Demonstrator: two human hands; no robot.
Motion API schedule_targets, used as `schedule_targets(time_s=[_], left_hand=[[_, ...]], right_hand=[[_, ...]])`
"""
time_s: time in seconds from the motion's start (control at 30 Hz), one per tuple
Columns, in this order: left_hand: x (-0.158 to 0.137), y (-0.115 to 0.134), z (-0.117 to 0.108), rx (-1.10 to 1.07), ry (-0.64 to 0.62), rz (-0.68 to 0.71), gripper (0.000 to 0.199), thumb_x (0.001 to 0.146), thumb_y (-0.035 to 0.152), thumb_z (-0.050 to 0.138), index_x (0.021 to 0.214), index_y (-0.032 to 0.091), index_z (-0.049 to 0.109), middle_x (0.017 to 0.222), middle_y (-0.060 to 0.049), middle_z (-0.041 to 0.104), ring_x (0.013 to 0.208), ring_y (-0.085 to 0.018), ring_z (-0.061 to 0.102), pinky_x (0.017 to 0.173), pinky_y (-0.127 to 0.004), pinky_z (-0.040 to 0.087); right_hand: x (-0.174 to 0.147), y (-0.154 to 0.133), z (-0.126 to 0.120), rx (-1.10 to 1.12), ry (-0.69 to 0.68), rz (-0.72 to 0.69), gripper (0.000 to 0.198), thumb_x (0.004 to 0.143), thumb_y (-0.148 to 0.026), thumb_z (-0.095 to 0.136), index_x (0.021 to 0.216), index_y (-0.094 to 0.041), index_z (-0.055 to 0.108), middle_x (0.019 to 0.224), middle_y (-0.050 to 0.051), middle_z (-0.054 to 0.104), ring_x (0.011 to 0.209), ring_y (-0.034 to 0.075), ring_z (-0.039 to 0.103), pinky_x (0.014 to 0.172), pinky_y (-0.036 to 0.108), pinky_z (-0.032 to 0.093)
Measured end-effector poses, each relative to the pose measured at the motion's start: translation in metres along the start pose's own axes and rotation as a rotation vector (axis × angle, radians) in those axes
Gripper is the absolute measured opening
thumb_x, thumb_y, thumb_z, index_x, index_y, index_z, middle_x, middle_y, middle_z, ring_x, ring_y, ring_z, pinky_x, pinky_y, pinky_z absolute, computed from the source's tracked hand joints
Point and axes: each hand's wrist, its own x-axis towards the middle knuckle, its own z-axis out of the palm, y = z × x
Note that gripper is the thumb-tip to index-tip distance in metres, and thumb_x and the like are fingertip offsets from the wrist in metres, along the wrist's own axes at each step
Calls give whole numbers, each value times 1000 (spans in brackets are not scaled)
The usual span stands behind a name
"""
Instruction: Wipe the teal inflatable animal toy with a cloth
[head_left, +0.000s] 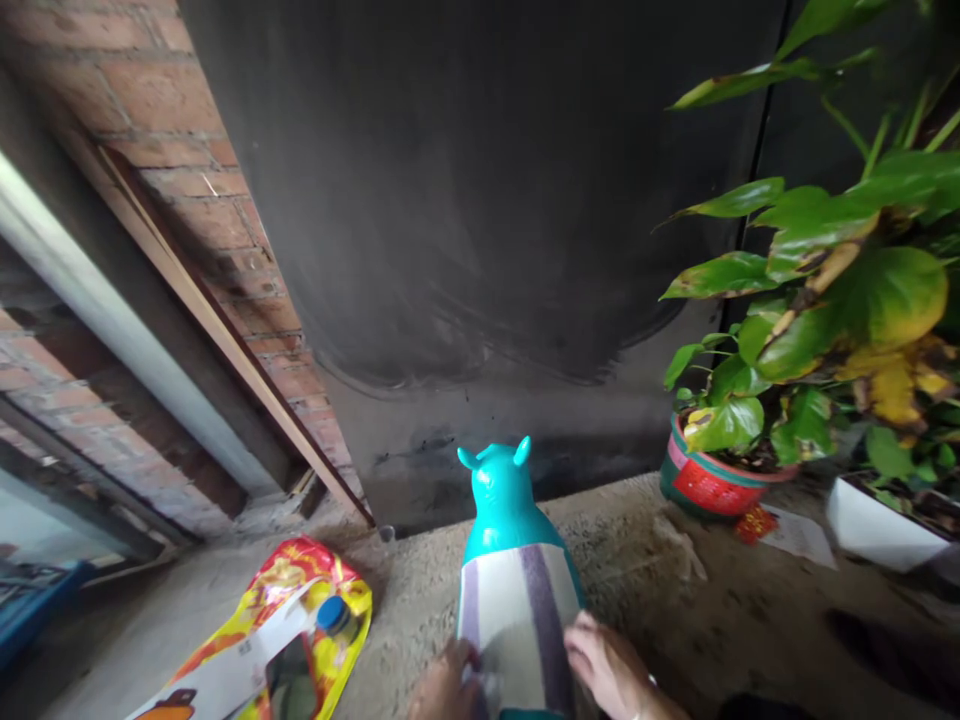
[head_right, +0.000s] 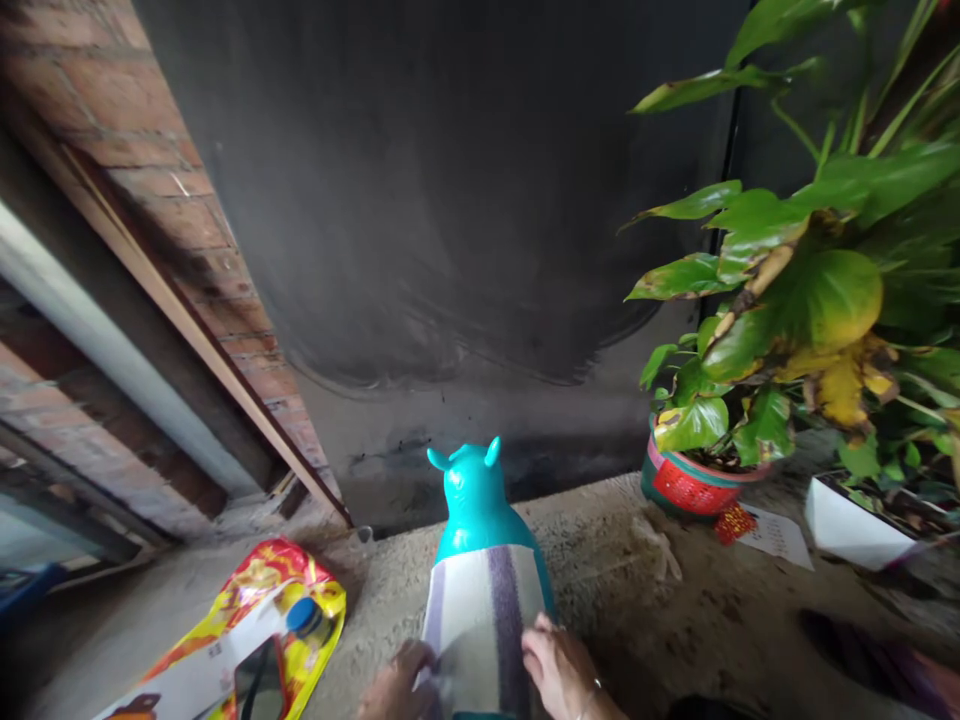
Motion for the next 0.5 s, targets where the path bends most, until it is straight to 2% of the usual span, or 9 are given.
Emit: schedule_targets(time_s=[0.07, 0.13, 0.2, 0.23, 0.33, 0.4, 0.5], left_hand=[[14, 3, 3, -18, 80, -1, 40, 80, 20, 43, 119, 19, 55, 124, -6, 59, 116, -12, 54, 100, -21, 39], [29, 4, 19, -32, 153, 0, 50, 84, 25, 39, 133, 13, 45, 141, -11, 47, 131, -15, 43, 110, -25, 31], [43, 5, 43, -32, 177, 11, 59, 85, 31, 41, 140, 10, 36, 151, -13, 33, 140, -18, 29, 115, -29, 27], [50, 6, 55, -23, 176, -9, 63, 83, 32, 43, 141, 10, 34, 153, -12, 29, 141, -20, 26, 115, -33, 28], [70, 12, 84, 50, 206, -166, 67, 81, 40, 47, 142, 17, 33, 153, -10, 24, 141, -28, 25, 108, -48, 37], [84, 18, 86, 106, 246, -246, 66, 82, 43, 45, 142, 21, 31, 153, -9, 21, 141, -30, 24, 107, -51, 37], [108, 25, 69, 128, 208, -259, 65, 87, 43, 39, 144, 19, 22, 155, -9, 14, 143, -28, 15, 112, -47, 30]], right_hand=[[26, -11, -1, -46, 116, -20, 42, 90, -23, 35, 125, -20, 57, 130, 11, 57, 120, 20, 53, 101, 32, 44], [45, -18, 14, -124, 227, -1, 48, 92, -27, 35, 138, -20, 42, 145, 11, 41, 133, 23, 37, 105, 39, 41], [53, -20, 42, -198, 245, 35, 51, 90, -29, 39, 141, -25, 37, 149, 8, 31, 137, 28, 30, 103, 47, 43], [54, -19, 58, -230, 229, 50, 52, 88, -29, 42, 140, -28, 38, 149, 6, 30, 136, 29, 29, 102, 50, 44], [58, -11, 99, -332, 208, 123, 54, 82, -30, 50, 136, -33, 44, 146, 5, 32, 134, 34, 32, 99, 57, 44], [69, -8, 109, -378, 242, 148, 55, 82, -30, 48, 136, -36, 42, 147, 4, 30, 135, 34, 31, 98, 61, 43], [102, -9, 103, -373, 268, 113, 58, 85, -25, 40, 141, -39, 29, 152, 1, 19, 139, 32, 23, 100, 63, 38]])
